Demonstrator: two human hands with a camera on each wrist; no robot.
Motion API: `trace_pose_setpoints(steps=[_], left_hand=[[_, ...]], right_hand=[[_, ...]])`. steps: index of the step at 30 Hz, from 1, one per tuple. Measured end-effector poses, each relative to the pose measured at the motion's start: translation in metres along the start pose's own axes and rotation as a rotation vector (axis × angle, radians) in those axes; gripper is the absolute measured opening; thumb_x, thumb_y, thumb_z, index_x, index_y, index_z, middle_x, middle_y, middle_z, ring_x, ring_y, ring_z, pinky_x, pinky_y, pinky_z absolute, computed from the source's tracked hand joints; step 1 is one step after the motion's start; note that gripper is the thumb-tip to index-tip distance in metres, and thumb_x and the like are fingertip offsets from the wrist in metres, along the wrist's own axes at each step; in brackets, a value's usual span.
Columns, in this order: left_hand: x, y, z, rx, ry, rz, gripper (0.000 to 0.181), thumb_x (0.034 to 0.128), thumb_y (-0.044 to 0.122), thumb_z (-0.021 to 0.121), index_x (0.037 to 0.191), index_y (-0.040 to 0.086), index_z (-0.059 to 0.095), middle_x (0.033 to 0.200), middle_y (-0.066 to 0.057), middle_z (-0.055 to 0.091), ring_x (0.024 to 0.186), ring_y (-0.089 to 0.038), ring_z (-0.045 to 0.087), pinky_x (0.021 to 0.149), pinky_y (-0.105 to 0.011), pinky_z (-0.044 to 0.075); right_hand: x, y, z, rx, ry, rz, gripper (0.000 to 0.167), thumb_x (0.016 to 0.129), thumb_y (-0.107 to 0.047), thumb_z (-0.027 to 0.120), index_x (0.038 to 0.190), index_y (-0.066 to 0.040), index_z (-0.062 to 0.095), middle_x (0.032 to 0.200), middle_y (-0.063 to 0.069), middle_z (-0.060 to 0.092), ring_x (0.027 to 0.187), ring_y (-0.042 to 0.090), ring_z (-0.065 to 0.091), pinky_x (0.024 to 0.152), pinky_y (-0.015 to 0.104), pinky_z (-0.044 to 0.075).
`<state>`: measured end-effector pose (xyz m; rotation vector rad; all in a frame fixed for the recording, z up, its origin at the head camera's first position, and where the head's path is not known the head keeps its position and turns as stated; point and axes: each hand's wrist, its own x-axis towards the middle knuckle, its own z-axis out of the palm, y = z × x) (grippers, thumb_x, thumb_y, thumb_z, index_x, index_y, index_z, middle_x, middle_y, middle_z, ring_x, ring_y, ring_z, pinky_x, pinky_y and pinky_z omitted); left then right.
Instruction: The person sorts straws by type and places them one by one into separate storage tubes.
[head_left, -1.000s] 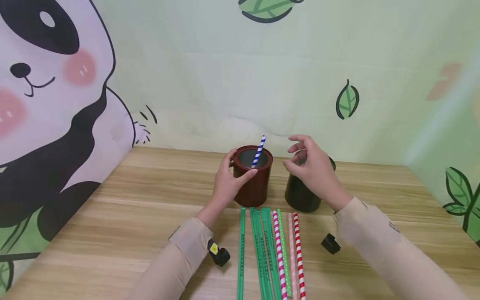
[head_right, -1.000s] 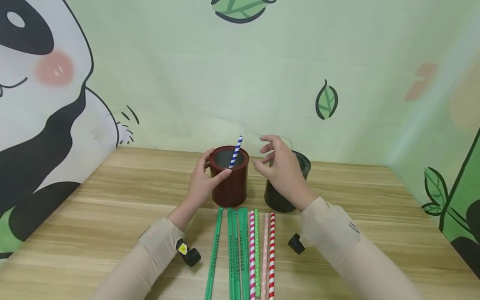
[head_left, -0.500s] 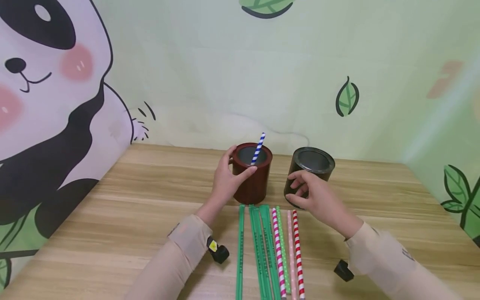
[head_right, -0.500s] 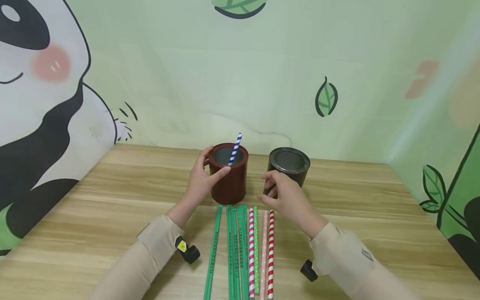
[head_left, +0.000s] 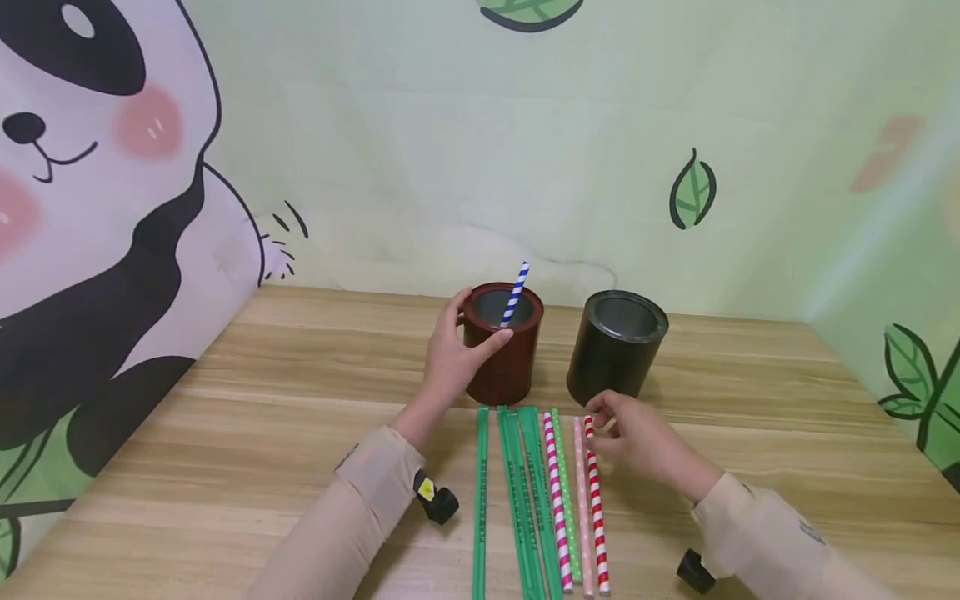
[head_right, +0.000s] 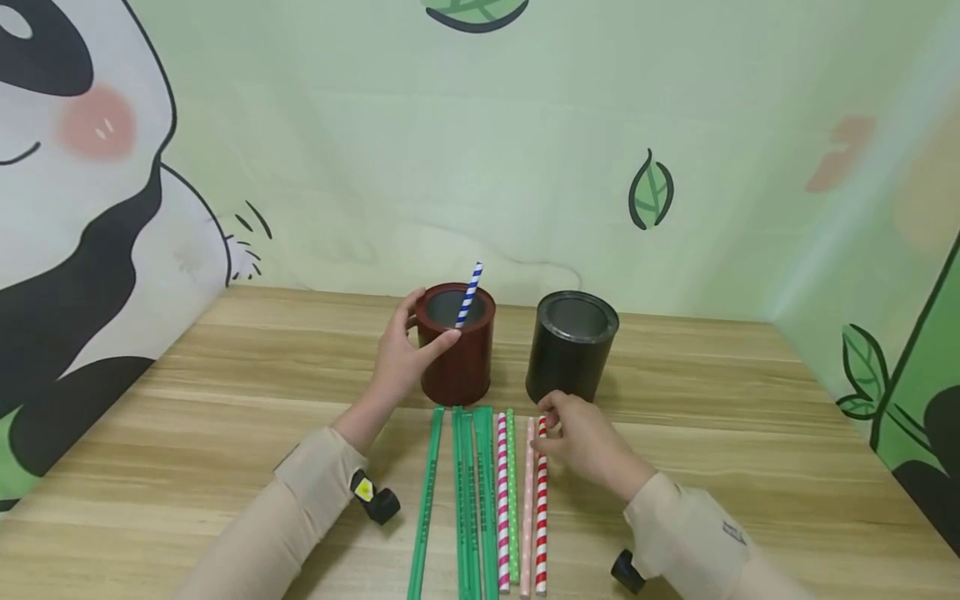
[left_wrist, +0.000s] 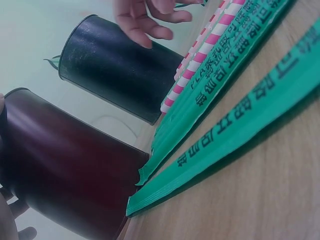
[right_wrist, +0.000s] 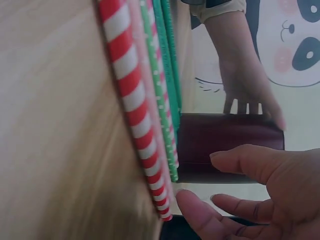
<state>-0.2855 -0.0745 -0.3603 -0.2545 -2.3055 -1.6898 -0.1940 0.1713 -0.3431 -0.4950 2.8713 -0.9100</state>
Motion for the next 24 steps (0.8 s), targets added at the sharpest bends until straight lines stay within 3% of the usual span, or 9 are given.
trace_pose_setpoints(steps=[8, 13, 24], left_hand=[[-0.001, 0.003, -0.001, -0.023, -0.008, -0.013, 0.086, 0.0782, 0.041, 0.076, 0.148, 0.019, 0.033, 0.145, -0.005, 0.045, 0.128, -0.025, 0.046, 0.102, -0.049, 0.046], [-0.001, 0.002, -0.001, -0.008, -0.008, -0.011, 0.085, 0.0788, 0.042, 0.076, 0.149, 0.019, 0.032, 0.145, -0.006, 0.045, 0.128, -0.026, 0.046, 0.103, -0.049, 0.046], [-0.001, 0.001, -0.001, -0.003, -0.009, 0.001, 0.085, 0.0786, 0.042, 0.076, 0.148, 0.019, 0.033, 0.145, -0.006, 0.045, 0.128, -0.026, 0.046, 0.102, -0.049, 0.046]], right_hand=[[-0.003, 0.004, 0.009, 0.009, -0.095, 0.157, 0.034, 0.082, -0.011, 0.073, 0.109, 0.001, 0.056, 0.077, 0.005, 0.06, 0.06, 0.013, 0.054, 0.058, 0.026, 0.046], [-0.003, 0.006, 0.013, 0.015, -0.123, 0.185, 0.032, 0.082, -0.013, 0.074, 0.105, -0.001, 0.055, 0.066, 0.004, 0.055, 0.055, 0.014, 0.053, 0.055, 0.027, 0.044], [0.003, 0.007, 0.021, -0.03, -0.107, 0.254, 0.037, 0.082, -0.013, 0.073, 0.111, 0.001, 0.055, 0.069, 0.006, 0.054, 0.048, 0.014, 0.057, 0.052, 0.026, 0.048]])
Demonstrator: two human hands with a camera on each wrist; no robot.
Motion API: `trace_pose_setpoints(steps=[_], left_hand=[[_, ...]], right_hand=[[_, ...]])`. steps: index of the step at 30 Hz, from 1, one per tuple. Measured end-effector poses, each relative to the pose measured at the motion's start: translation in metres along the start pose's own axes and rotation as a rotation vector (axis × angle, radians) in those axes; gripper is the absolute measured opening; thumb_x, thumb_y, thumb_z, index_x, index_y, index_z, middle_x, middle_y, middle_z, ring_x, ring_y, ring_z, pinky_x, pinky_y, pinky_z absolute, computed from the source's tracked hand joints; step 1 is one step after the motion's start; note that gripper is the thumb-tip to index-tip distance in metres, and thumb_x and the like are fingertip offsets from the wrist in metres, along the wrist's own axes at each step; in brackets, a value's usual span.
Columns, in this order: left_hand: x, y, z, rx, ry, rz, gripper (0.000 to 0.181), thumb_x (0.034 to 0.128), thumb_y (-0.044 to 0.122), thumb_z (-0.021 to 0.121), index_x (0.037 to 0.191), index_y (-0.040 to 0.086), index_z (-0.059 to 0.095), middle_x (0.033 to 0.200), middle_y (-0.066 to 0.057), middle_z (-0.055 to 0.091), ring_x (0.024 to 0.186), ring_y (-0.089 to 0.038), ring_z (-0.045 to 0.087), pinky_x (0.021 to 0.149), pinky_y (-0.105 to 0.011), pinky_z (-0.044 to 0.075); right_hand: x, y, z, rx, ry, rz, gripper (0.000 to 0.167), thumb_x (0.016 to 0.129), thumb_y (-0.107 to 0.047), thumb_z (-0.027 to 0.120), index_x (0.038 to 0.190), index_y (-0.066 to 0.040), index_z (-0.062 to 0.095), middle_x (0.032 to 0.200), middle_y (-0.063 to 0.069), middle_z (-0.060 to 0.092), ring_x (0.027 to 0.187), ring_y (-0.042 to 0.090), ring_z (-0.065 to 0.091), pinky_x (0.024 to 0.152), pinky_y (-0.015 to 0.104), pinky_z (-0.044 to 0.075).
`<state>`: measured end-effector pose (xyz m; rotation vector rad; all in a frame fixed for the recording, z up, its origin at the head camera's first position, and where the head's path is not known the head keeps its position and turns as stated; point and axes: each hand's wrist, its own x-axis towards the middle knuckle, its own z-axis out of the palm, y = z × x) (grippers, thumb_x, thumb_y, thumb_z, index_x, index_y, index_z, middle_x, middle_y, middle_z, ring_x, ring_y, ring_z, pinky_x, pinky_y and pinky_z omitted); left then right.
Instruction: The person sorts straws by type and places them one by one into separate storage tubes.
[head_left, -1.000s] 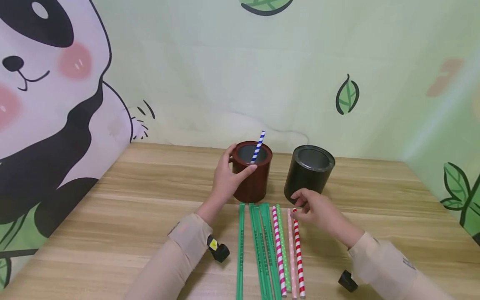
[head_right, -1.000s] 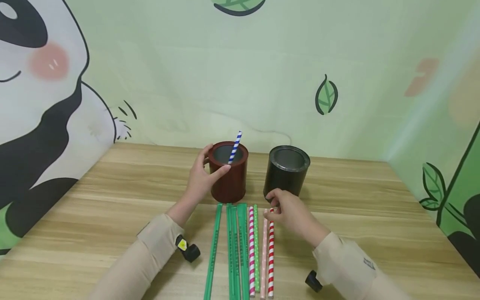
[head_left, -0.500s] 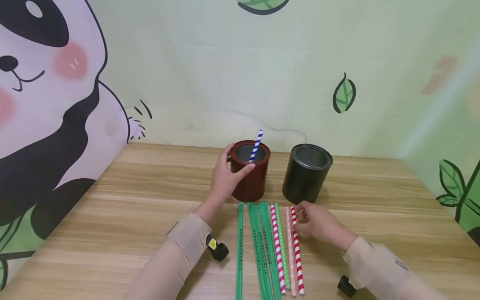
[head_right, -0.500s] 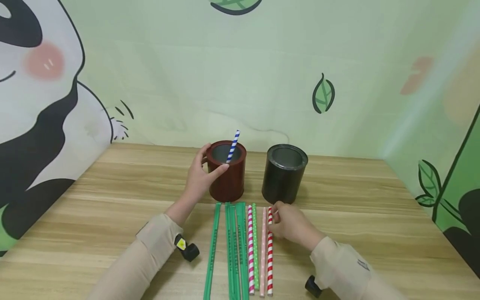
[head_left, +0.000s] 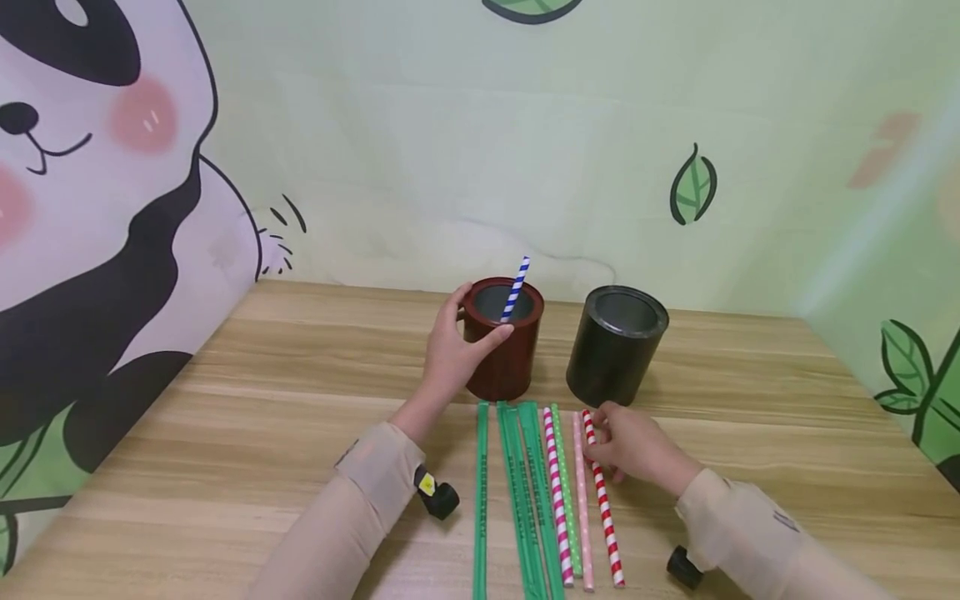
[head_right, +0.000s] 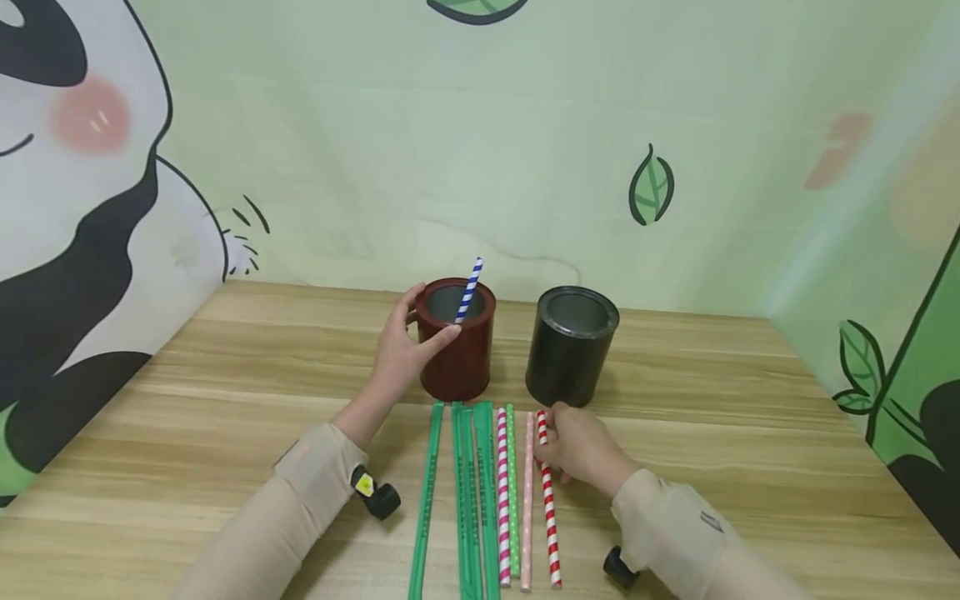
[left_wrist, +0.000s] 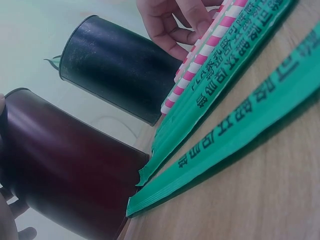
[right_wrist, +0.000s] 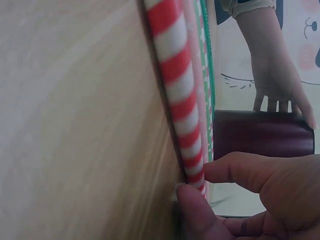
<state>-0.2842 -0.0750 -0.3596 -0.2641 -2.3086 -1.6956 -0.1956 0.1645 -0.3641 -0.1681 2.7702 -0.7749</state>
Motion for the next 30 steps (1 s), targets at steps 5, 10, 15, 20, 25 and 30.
trace_pose_setpoints(steps=[5, 10, 15, 20, 25, 30], left_hand=[[0.001, 0.002, 0.0, -0.001, 0.002, 0.003, 0.085, 0.0783, 0.042, 0.076, 0.148, 0.019, 0.033, 0.145, -0.006, 0.045, 0.128, -0.026, 0.046, 0.101, -0.049, 0.046], [0.001, 0.004, 0.0, 0.004, 0.004, 0.002, 0.086, 0.0781, 0.042, 0.076, 0.148, 0.019, 0.033, 0.145, -0.006, 0.045, 0.128, -0.026, 0.047, 0.101, -0.049, 0.047], [0.0, 0.002, 0.0, 0.005, 0.002, -0.005, 0.086, 0.0786, 0.042, 0.076, 0.148, 0.019, 0.033, 0.145, -0.006, 0.045, 0.128, -0.025, 0.047, 0.1, -0.048, 0.048], [0.0, 0.002, 0.0, 0.002, 0.004, -0.009, 0.084, 0.0792, 0.041, 0.076, 0.148, 0.019, 0.033, 0.145, -0.005, 0.045, 0.128, -0.025, 0.046, 0.1, -0.047, 0.048], [0.0, 0.002, 0.0, 0.001, 0.002, -0.011, 0.085, 0.0789, 0.042, 0.076, 0.148, 0.018, 0.033, 0.144, -0.005, 0.045, 0.128, -0.025, 0.046, 0.101, -0.047, 0.048], [0.0, 0.002, 0.0, -0.004, 0.007, -0.003, 0.085, 0.0784, 0.042, 0.076, 0.148, 0.018, 0.034, 0.143, -0.006, 0.046, 0.128, -0.025, 0.047, 0.102, -0.047, 0.047]], right_hand=[[0.003, -0.001, 0.0, -0.009, 0.004, 0.014, 0.038, 0.082, -0.012, 0.073, 0.112, 0.002, 0.055, 0.07, 0.006, 0.054, 0.048, 0.014, 0.057, 0.051, 0.024, 0.049], [0.003, -0.001, 0.001, -0.001, 0.014, 0.025, 0.038, 0.081, -0.008, 0.073, 0.113, 0.002, 0.054, 0.071, 0.007, 0.055, 0.05, 0.014, 0.056, 0.05, 0.024, 0.05], [0.002, 0.001, 0.0, 0.024, 0.007, 0.032, 0.039, 0.081, -0.006, 0.071, 0.115, 0.002, 0.054, 0.07, 0.006, 0.057, 0.049, 0.014, 0.056, 0.05, 0.025, 0.05], [0.0, 0.003, -0.004, 0.066, -0.005, 0.031, 0.039, 0.082, -0.005, 0.07, 0.117, 0.002, 0.053, 0.07, 0.007, 0.058, 0.05, 0.015, 0.057, 0.051, 0.026, 0.052], [-0.003, 0.003, -0.012, 0.093, -0.006, -0.013, 0.039, 0.082, -0.003, 0.066, 0.118, 0.002, 0.052, 0.07, 0.007, 0.057, 0.049, 0.015, 0.056, 0.05, 0.027, 0.052], [-0.006, -0.001, -0.024, 0.13, 0.003, -0.084, 0.04, 0.081, 0.0, 0.061, 0.119, 0.006, 0.049, 0.071, 0.007, 0.056, 0.049, 0.014, 0.055, 0.049, 0.029, 0.052]])
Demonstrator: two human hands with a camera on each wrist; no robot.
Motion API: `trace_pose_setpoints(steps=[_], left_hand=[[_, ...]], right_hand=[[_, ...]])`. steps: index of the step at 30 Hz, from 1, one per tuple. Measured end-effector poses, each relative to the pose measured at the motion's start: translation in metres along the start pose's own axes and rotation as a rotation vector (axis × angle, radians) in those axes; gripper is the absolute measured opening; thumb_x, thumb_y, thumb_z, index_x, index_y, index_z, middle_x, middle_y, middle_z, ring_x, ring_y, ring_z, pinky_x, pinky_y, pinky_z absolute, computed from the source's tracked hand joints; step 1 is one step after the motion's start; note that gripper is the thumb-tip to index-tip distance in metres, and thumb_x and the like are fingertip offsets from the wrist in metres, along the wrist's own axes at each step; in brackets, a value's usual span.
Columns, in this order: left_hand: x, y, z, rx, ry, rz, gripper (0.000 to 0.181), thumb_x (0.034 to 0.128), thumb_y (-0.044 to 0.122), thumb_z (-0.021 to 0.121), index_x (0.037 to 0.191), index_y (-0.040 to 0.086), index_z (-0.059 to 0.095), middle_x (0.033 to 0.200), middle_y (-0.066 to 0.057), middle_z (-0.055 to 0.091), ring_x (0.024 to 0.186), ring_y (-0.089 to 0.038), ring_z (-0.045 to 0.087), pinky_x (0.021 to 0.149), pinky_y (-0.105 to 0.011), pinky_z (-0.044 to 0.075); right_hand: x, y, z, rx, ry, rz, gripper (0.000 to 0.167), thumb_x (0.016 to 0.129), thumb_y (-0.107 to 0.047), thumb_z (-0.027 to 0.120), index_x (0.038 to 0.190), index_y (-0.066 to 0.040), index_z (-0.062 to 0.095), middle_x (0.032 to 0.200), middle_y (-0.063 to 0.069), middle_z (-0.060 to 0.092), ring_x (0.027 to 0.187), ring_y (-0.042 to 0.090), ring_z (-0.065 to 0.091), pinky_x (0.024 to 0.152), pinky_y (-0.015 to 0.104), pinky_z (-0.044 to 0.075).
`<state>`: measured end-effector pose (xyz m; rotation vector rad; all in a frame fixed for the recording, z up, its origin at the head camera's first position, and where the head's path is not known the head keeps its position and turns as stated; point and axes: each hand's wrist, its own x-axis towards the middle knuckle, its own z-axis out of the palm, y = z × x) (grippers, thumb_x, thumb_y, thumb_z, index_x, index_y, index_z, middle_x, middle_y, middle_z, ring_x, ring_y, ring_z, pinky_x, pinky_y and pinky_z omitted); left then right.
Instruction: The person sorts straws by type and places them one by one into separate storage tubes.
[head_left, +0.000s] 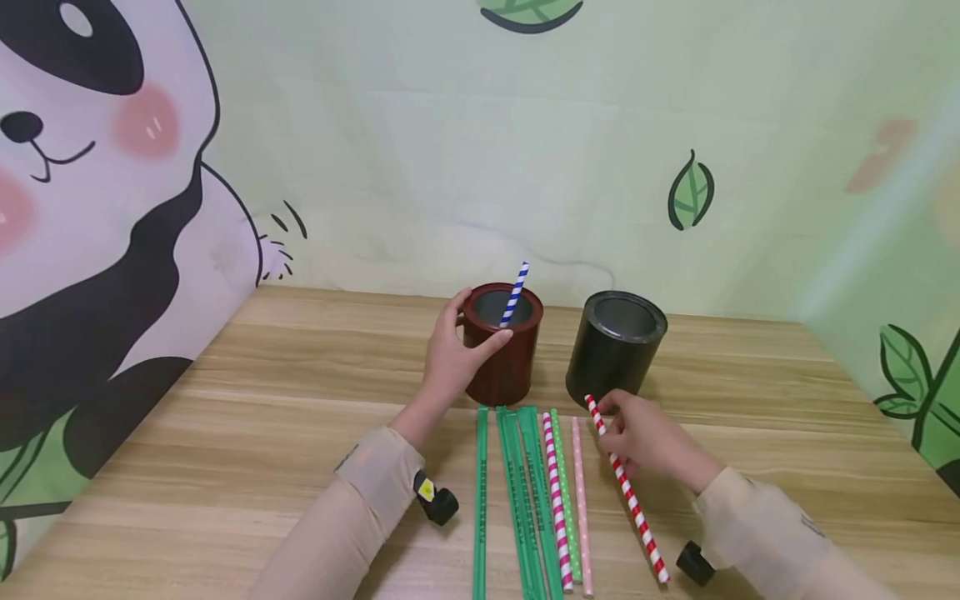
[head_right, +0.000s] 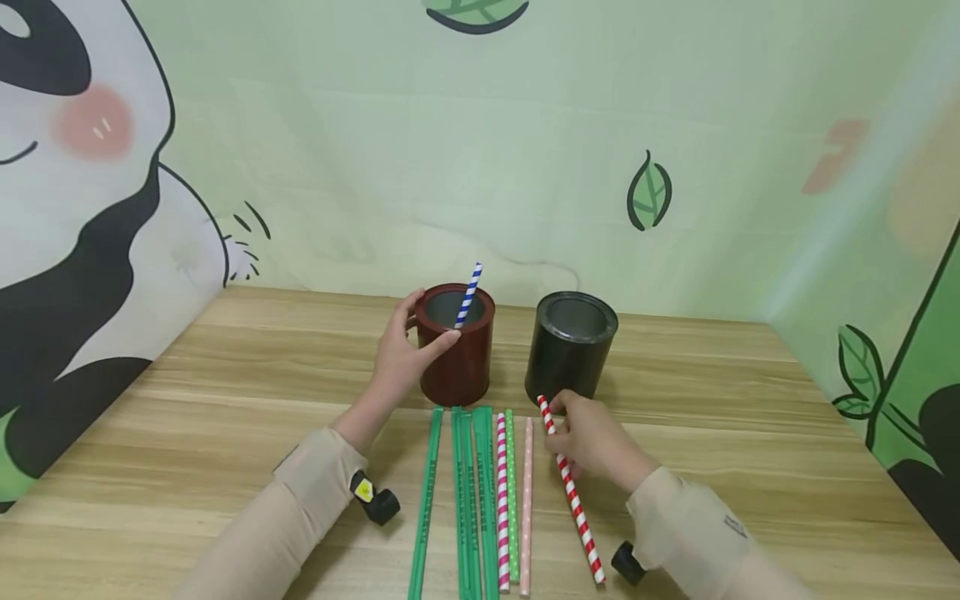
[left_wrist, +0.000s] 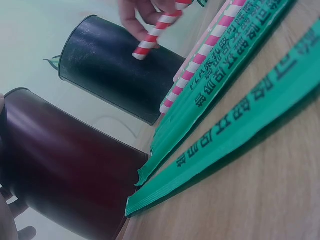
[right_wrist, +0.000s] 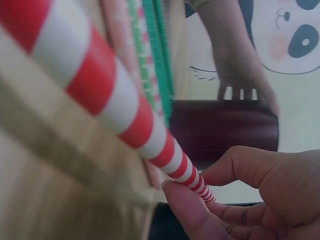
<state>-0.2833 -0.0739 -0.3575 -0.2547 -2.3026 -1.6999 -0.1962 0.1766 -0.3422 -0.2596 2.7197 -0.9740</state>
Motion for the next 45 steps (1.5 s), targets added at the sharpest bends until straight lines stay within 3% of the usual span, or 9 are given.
trace_pose_setpoints(steps=[12, 18, 27, 30, 36, 45], left_hand=[[0.0, -0.001, -0.001, 0.001, 0.002, 0.007, 0.085, 0.079, 0.039, 0.077, 0.148, 0.017, 0.033, 0.145, -0.007, 0.046, 0.129, -0.027, 0.047, 0.103, -0.049, 0.045], [0.0, 0.0, -0.001, 0.001, 0.003, 0.013, 0.084, 0.079, 0.038, 0.076, 0.148, 0.017, 0.034, 0.143, -0.007, 0.047, 0.127, -0.027, 0.048, 0.102, -0.049, 0.046], [-0.001, -0.002, -0.001, -0.002, 0.003, 0.016, 0.083, 0.0793, 0.038, 0.076, 0.148, 0.018, 0.034, 0.143, -0.007, 0.047, 0.127, -0.027, 0.047, 0.102, -0.049, 0.046], [0.0, -0.002, -0.001, -0.001, 0.004, 0.022, 0.083, 0.0794, 0.038, 0.076, 0.148, 0.016, 0.034, 0.143, -0.007, 0.047, 0.127, -0.026, 0.048, 0.102, -0.049, 0.046], [0.0, 0.0, -0.001, 0.001, 0.007, 0.02, 0.084, 0.0787, 0.039, 0.077, 0.148, 0.017, 0.034, 0.143, -0.007, 0.047, 0.126, -0.026, 0.048, 0.101, -0.049, 0.046], [0.0, 0.002, -0.001, 0.014, 0.008, 0.004, 0.084, 0.0786, 0.038, 0.077, 0.148, 0.017, 0.034, 0.144, -0.007, 0.047, 0.127, -0.026, 0.048, 0.102, -0.048, 0.046]], right_hand=[[0.002, -0.021, -0.034, 0.084, 0.039, -0.163, 0.041, 0.084, 0.001, 0.055, 0.123, 0.009, 0.044, 0.079, 0.01, 0.053, 0.058, 0.016, 0.055, 0.052, 0.031, 0.055], [0.005, -0.042, -0.058, 0.066, 0.178, -0.277, 0.041, 0.085, 0.002, 0.058, 0.123, 0.01, 0.045, 0.083, 0.014, 0.056, 0.058, 0.013, 0.054, 0.051, 0.025, 0.054], [0.023, -0.076, -0.091, 0.103, 0.346, -0.318, 0.036, 0.091, -0.005, 0.059, 0.124, 0.006, 0.051, 0.098, 0.016, 0.056, 0.069, 0.004, 0.06, 0.062, 0.025, 0.058], [0.031, -0.085, -0.098, 0.152, 0.414, -0.336, 0.032, 0.091, -0.006, 0.058, 0.121, 0.004, 0.052, 0.098, 0.014, 0.056, 0.069, 0.001, 0.06, 0.063, 0.028, 0.059], [0.047, -0.098, -0.108, 0.27, 0.54, -0.374, 0.031, 0.093, -0.01, 0.056, 0.121, 0.0, 0.052, 0.092, 0.004, 0.056, 0.073, 0.003, 0.063, 0.065, 0.021, 0.058], [0.077, -0.097, -0.105, 0.499, 0.626, -0.409, 0.028, 0.093, -0.011, 0.056, 0.117, -0.004, 0.045, 0.091, 0.001, 0.053, 0.074, 0.005, 0.063, 0.067, 0.018, 0.057]])
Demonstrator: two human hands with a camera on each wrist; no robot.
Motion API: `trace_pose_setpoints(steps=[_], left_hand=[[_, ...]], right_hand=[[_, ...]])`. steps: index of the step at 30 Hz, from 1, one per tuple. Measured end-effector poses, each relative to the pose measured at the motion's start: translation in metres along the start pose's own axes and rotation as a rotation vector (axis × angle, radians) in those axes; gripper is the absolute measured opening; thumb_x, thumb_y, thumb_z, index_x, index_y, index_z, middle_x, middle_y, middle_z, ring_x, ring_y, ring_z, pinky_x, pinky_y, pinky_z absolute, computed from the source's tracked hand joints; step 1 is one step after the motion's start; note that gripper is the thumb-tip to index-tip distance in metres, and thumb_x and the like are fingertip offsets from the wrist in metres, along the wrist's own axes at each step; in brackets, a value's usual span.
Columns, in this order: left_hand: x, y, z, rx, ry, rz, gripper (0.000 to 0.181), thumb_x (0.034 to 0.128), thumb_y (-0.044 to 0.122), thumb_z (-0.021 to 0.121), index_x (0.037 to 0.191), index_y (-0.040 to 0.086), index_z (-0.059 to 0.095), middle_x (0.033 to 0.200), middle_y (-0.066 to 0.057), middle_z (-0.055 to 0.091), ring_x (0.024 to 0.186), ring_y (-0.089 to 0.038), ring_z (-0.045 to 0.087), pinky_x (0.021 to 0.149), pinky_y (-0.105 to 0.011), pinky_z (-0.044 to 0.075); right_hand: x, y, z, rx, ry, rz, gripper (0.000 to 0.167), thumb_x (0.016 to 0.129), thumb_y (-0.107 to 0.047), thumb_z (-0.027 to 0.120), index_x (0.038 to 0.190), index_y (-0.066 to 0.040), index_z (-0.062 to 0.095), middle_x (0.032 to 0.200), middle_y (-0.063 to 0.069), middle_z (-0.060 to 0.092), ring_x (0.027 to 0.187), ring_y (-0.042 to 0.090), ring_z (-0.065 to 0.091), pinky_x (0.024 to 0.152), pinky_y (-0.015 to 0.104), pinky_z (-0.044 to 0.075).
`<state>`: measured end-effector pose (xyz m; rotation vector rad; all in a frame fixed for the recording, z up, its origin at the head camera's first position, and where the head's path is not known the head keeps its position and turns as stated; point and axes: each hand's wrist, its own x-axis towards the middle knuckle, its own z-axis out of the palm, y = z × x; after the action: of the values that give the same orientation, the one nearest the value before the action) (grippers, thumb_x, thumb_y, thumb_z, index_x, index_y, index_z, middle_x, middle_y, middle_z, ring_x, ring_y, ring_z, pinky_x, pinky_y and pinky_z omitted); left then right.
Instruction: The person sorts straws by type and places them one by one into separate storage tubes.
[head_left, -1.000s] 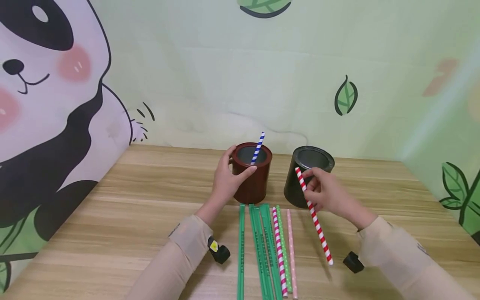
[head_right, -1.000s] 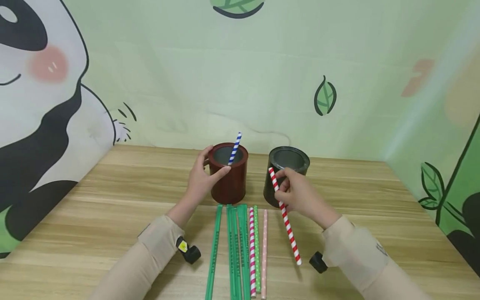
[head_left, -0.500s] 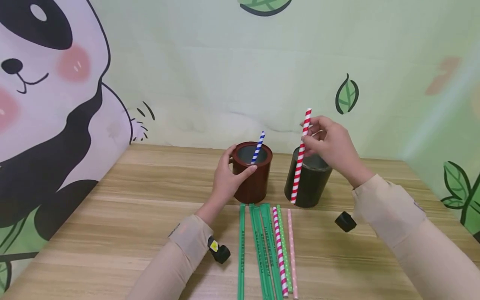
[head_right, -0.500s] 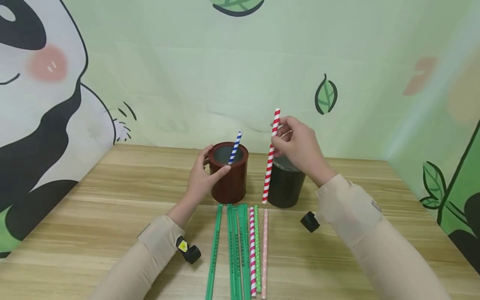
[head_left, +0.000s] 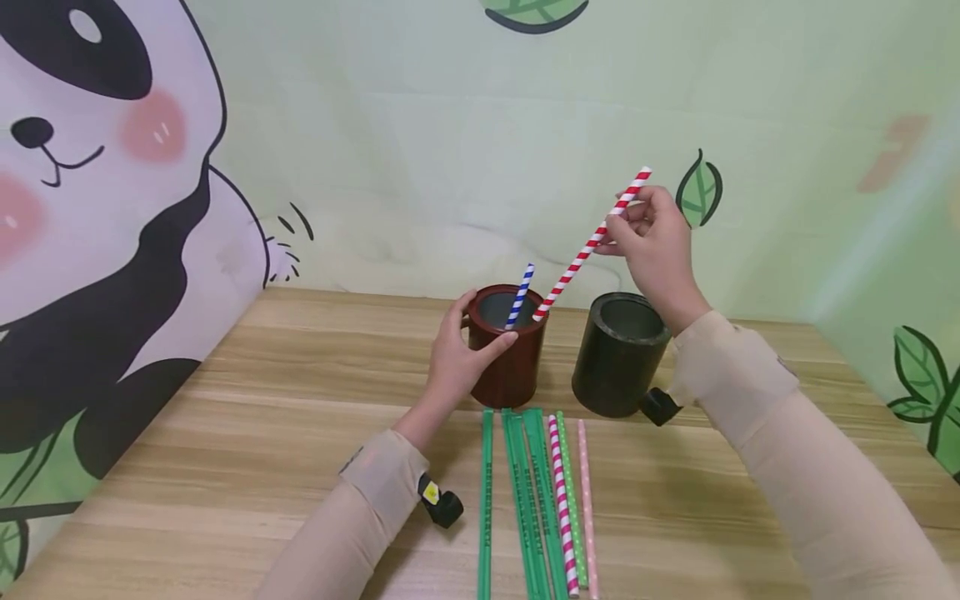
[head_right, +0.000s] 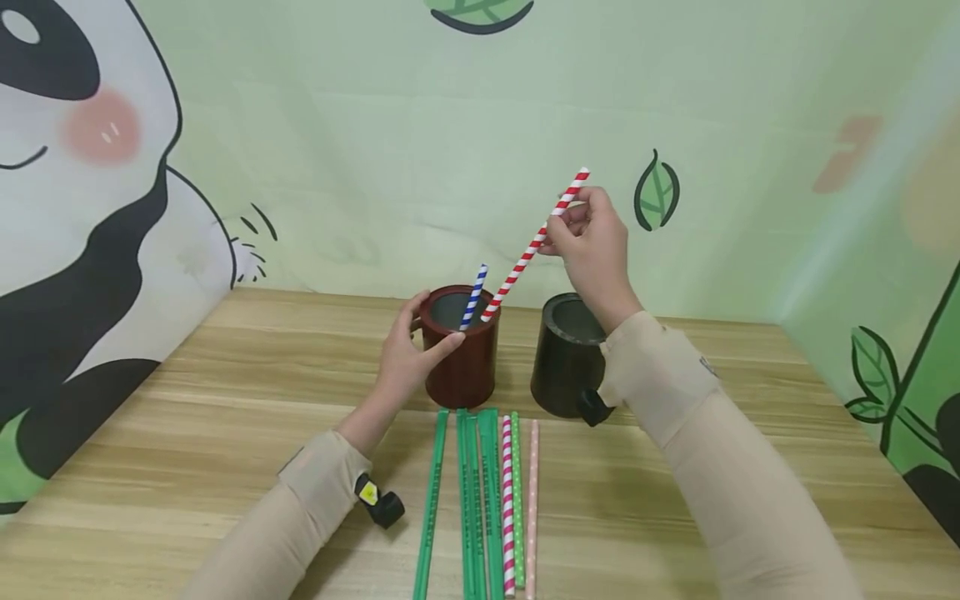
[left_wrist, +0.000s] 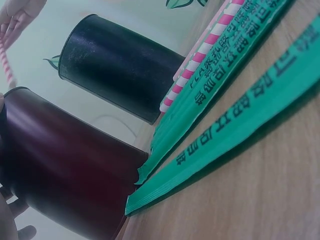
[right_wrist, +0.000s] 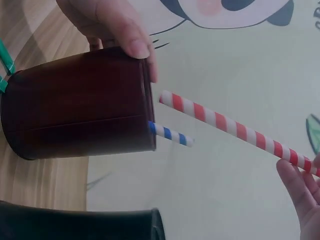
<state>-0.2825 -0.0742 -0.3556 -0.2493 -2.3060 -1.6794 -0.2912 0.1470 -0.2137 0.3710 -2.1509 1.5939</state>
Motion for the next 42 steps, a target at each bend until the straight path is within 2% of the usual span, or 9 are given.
trace_pose_setpoints(steps=[3, 8, 12, 18, 25, 31, 36, 42], left_hand=[[0.001, 0.0, 0.0, 0.001, 0.001, -0.005, 0.084, 0.0787, 0.04, 0.077, 0.148, 0.017, 0.034, 0.144, -0.007, 0.047, 0.128, -0.026, 0.047, 0.102, -0.048, 0.046], [0.002, -0.002, 0.0, -0.001, 0.007, -0.008, 0.084, 0.0783, 0.039, 0.077, 0.148, 0.017, 0.034, 0.144, -0.007, 0.047, 0.128, -0.026, 0.048, 0.103, -0.047, 0.045], [0.002, -0.002, 0.001, 0.002, 0.006, 0.002, 0.084, 0.0785, 0.038, 0.077, 0.147, 0.016, 0.035, 0.144, -0.007, 0.047, 0.127, -0.026, 0.048, 0.103, -0.046, 0.045], [0.003, -0.003, 0.001, -0.009, 0.006, 0.014, 0.084, 0.0784, 0.039, 0.077, 0.147, 0.015, 0.035, 0.143, -0.008, 0.048, 0.126, -0.027, 0.048, 0.103, -0.046, 0.046], [0.002, -0.004, 0.0, -0.009, -0.003, 0.01, 0.084, 0.0783, 0.04, 0.077, 0.147, 0.017, 0.034, 0.143, -0.008, 0.047, 0.126, -0.027, 0.048, 0.103, -0.046, 0.046], [0.002, -0.004, 0.0, 0.004, -0.006, -0.009, 0.085, 0.0784, 0.043, 0.076, 0.148, 0.018, 0.034, 0.142, -0.008, 0.047, 0.126, -0.026, 0.048, 0.103, -0.045, 0.046], [0.002, -0.004, 0.0, -0.006, -0.001, 0.002, 0.084, 0.0785, 0.041, 0.077, 0.148, 0.017, 0.034, 0.142, -0.009, 0.048, 0.126, -0.027, 0.048, 0.103, -0.045, 0.046], [0.002, -0.004, 0.0, -0.008, -0.002, 0.0, 0.085, 0.0782, 0.04, 0.077, 0.148, 0.017, 0.034, 0.143, -0.01, 0.047, 0.127, -0.027, 0.048, 0.104, -0.046, 0.045]], right_hand=[[0.003, 0.008, 0.007, 0.007, 0.019, 0.005, 0.028, 0.094, -0.012, 0.055, 0.118, -0.006, 0.043, 0.091, 0.001, 0.053, 0.075, 0.005, 0.064, 0.068, 0.018, 0.057], [0.004, 0.022, 0.022, -0.05, -0.006, 0.032, 0.031, 0.095, -0.013, 0.053, 0.121, -0.003, 0.041, 0.094, 0.003, 0.054, 0.076, 0.006, 0.062, 0.071, 0.017, 0.056], [0.001, 0.03, 0.032, -0.107, -0.03, 0.052, 0.035, 0.096, -0.015, 0.054, 0.124, -0.002, 0.04, 0.1, 0.011, 0.056, 0.079, 0.01, 0.063, 0.073, 0.018, 0.056], [-0.002, 0.043, 0.047, -0.155, -0.089, 0.082, 0.037, 0.096, -0.015, 0.055, 0.126, -0.001, 0.039, 0.106, 0.018, 0.057, 0.087, 0.021, 0.064, 0.078, 0.028, 0.058], [-0.007, 0.056, 0.061, -0.19, -0.148, 0.099, 0.037, 0.095, -0.014, 0.055, 0.126, -0.001, 0.039, 0.106, 0.019, 0.056, 0.088, 0.024, 0.064, 0.079, 0.035, 0.058], [-0.009, 0.06, 0.067, -0.204, -0.198, 0.115, 0.037, 0.094, -0.014, 0.054, 0.125, 0.0, 0.039, 0.107, 0.019, 0.055, 0.091, 0.025, 0.06, 0.083, 0.04, 0.058], [-0.008, 0.058, 0.07, -0.242, -0.236, 0.127, 0.037, 0.093, -0.013, 0.056, 0.125, 0.001, 0.042, 0.108, 0.019, 0.056, 0.095, 0.026, 0.058, 0.087, 0.041, 0.056], [-0.007, 0.059, 0.071, -0.271, -0.25, 0.14, 0.038, 0.094, -0.014, 0.056, 0.127, 0.0, 0.043, 0.111, 0.018, 0.056, 0.098, 0.027, 0.057, 0.09, 0.041, 0.055]])
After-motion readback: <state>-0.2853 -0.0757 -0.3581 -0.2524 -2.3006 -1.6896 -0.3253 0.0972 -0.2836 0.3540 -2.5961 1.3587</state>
